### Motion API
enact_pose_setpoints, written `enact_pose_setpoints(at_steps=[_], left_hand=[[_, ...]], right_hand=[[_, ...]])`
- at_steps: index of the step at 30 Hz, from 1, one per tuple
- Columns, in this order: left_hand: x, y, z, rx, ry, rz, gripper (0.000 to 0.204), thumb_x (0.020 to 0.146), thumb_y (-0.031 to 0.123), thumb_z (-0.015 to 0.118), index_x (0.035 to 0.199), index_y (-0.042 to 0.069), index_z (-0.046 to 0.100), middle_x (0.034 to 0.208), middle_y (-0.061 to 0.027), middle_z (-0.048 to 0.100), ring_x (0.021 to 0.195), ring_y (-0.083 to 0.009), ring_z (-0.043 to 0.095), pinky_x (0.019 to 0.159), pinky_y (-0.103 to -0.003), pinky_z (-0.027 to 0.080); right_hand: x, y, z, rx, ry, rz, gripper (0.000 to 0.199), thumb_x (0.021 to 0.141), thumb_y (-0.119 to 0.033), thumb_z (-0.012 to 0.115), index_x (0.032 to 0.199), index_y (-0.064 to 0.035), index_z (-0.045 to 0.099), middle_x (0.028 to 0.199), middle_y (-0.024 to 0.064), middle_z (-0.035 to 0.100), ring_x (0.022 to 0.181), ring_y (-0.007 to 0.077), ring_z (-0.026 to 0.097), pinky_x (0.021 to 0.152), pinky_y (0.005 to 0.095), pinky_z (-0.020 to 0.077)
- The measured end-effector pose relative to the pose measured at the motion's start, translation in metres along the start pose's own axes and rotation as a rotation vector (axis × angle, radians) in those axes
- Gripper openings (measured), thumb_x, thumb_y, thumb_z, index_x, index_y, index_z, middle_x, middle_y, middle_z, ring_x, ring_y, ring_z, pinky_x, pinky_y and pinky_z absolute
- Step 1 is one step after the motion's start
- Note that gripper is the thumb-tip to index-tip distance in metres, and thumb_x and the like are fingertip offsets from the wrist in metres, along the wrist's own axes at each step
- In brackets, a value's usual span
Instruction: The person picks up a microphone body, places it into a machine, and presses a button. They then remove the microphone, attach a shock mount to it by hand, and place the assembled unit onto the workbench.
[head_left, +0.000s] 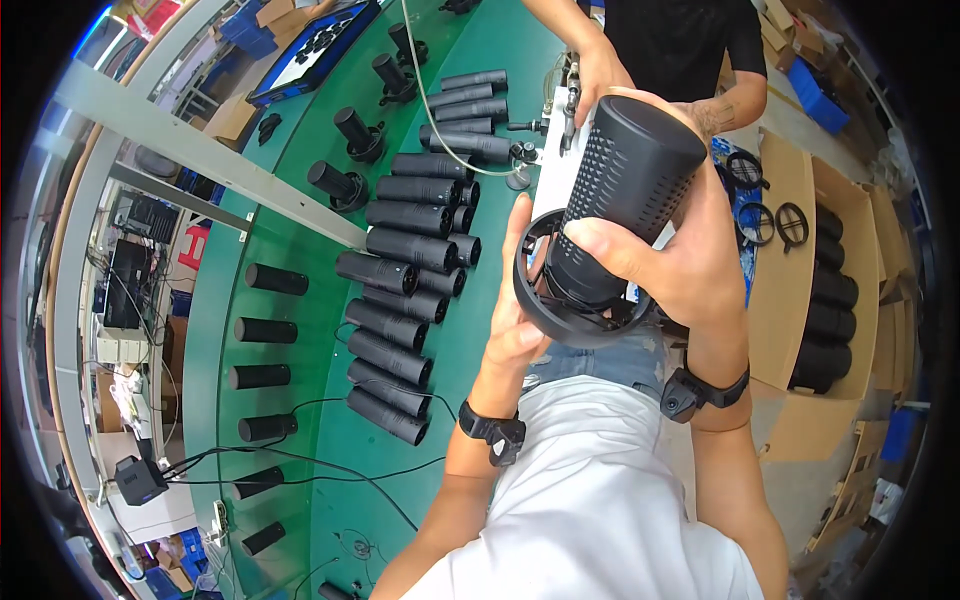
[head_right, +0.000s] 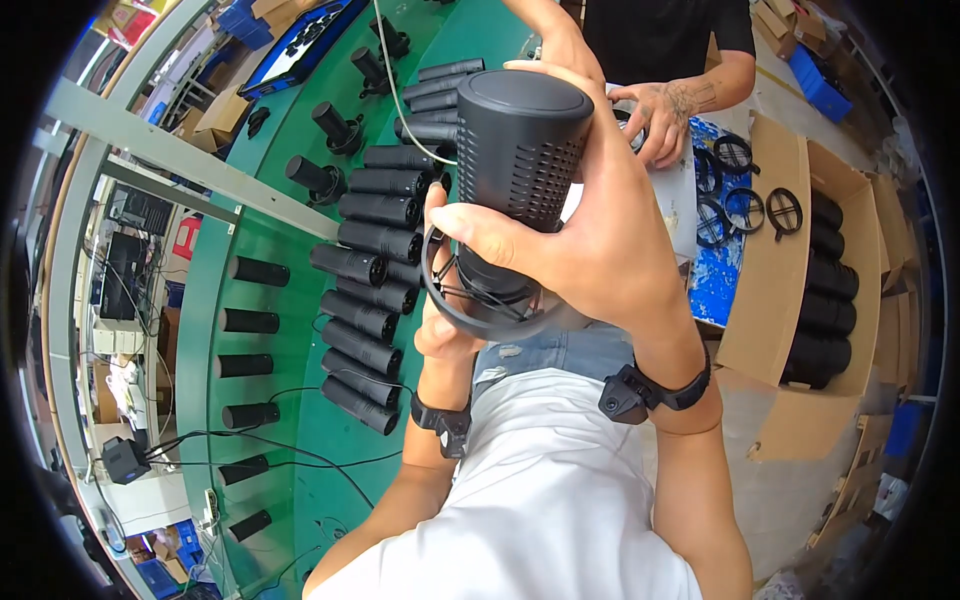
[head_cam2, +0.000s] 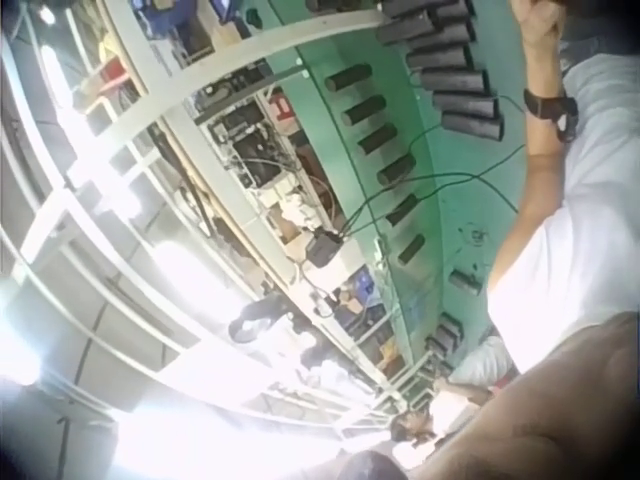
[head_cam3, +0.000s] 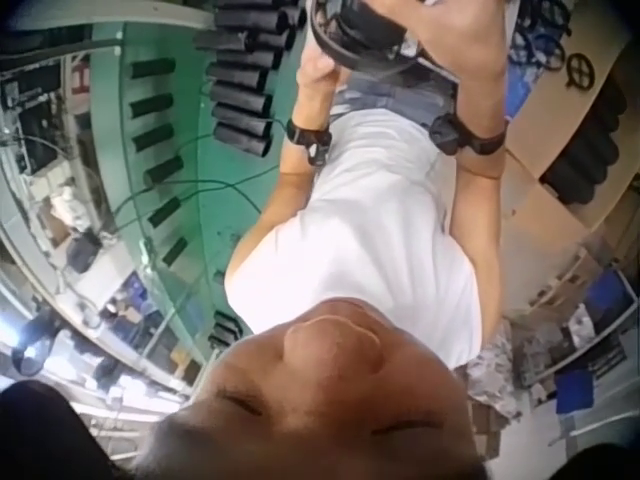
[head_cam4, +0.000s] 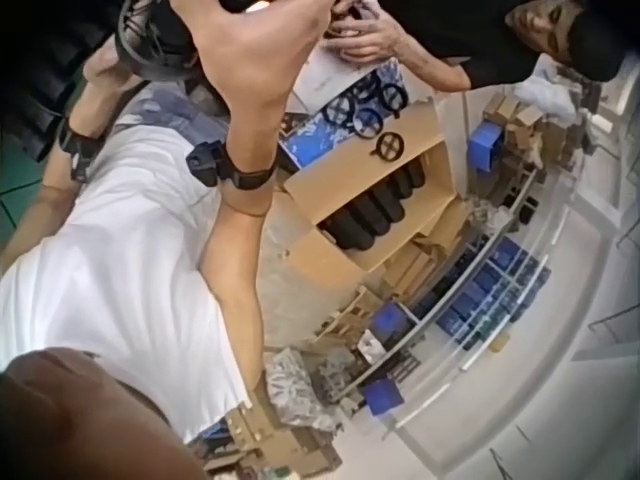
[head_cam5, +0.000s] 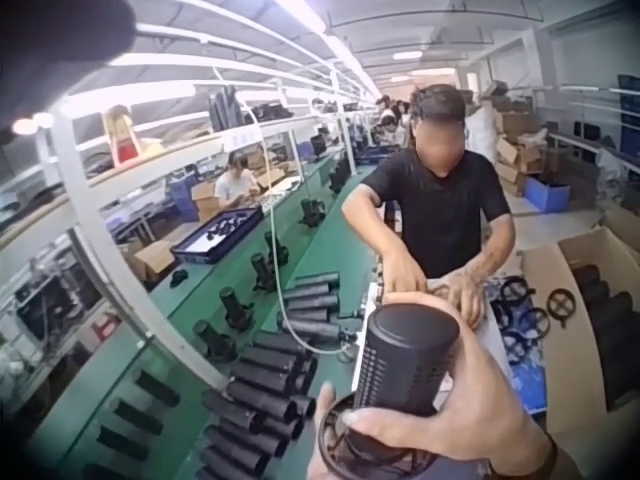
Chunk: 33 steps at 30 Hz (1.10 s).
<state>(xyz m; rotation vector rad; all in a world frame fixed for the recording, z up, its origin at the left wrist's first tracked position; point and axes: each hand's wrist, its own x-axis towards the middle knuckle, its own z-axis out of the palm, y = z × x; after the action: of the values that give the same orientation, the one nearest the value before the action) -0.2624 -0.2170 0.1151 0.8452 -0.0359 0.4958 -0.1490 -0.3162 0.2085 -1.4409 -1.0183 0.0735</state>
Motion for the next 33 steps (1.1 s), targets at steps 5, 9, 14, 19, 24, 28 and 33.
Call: enact_pose_setpoints(at_steps=[5,9,14,19,24,28,33], left_hand=[[0.004,-0.011,-0.004,0.020,0.033,0.110,0.113,0.067,0.041,0.076,0.149,0.004,0.009,0.135,-0.0221,0.043,0.125,-0.0311,0.049,0.105,-0.042,0.042],[-0.002,-0.010,0.005,0.009,0.128,0.050,0.104,0.070,0.041,0.073,0.147,0.002,0.015,0.131,-0.0214,0.046,0.118,-0.0302,0.054,0.100,-0.041,0.047],[-0.002,-0.011,0.002,-0.029,0.113,0.005,0.103,0.070,0.045,0.075,0.145,0.002,0.018,0.130,-0.0227,0.046,0.115,-0.0317,0.056,0.099,-0.042,0.048],[0.007,-0.011,0.016,0.013,0.064,0.048,0.108,0.071,0.053,0.078,0.144,0.000,0.019,0.130,-0.0226,0.046,0.117,-0.0306,0.055,0.100,-0.040,0.047],[0.011,-0.003,0.009,0.183,-0.101,-0.013,0.096,0.075,0.039,0.077,0.143,-0.002,0.023,0.131,-0.0204,0.048,0.119,-0.0273,0.053,0.102,-0.038,0.044],[0.002,-0.022,-0.009,-0.185,-0.082,-0.101,0.088,0.074,0.034,0.078,0.140,-0.002,0.031,0.127,-0.0196,0.053,0.114,-0.0286,0.057,0.097,-0.039,0.049],[-0.003,-0.031,-0.003,-0.511,-0.200,-0.240,0.060,0.090,0.032,0.060,0.135,-0.002,0.041,0.118,-0.0194,0.059,0.094,-0.0285,0.067,0.078,-0.038,0.058]], right_hand=[[-0.003,-0.001,0.004,-0.143,-0.011,-0.080,0.076,0.068,-0.017,0.082,0.131,0.0004,0.044,0.120,0.0093,0.053,0.108,0.0170,0.055,0.094,0.0309,0.0446],[-0.005,-0.006,0.009,-0.133,0.050,-0.034,0.075,0.068,-0.017,0.082,0.130,0.0008,0.045,0.120,0.0098,0.053,0.107,0.0167,0.055,0.093,0.0305,0.0453],[-0.009,-0.008,0.014,-0.183,0.087,-0.004,0.071,0.065,-0.012,0.081,0.126,0.0016,0.046,0.115,0.0102,0.054,0.103,0.0158,0.056,0.088,0.0294,0.0470],[-0.012,-0.009,0.008,-0.207,0.151,-0.022,0.069,0.063,-0.009,0.079,0.123,0.0018,0.047,0.113,0.0098,0.054,0.100,0.0155,0.056,0.087,0.0291,0.0472],[-0.016,-0.006,0.005,-0.247,0.132,-0.085,0.070,0.061,-0.008,0.079,0.123,0.0022,0.047,0.113,0.0100,0.054,0.100,0.0162,0.056,0.087,0.0287,0.0464],[-0.013,0.001,0.002,-0.225,0.091,-0.183,0.069,0.064,-0.014,0.080,0.121,0.0021,0.047,0.109,0.0096,0.056,0.098,0.0160,0.057,0.086,0.0291,0.0471],[-0.014,0.004,-0.004,0.412,-0.075,0.261,0.067,0.073,-0.035,0.074,0.120,0.0039,0.046,0.098,0.0126,0.062,0.090,0.0183,0.061,0.081,0.0311,0.0506]])
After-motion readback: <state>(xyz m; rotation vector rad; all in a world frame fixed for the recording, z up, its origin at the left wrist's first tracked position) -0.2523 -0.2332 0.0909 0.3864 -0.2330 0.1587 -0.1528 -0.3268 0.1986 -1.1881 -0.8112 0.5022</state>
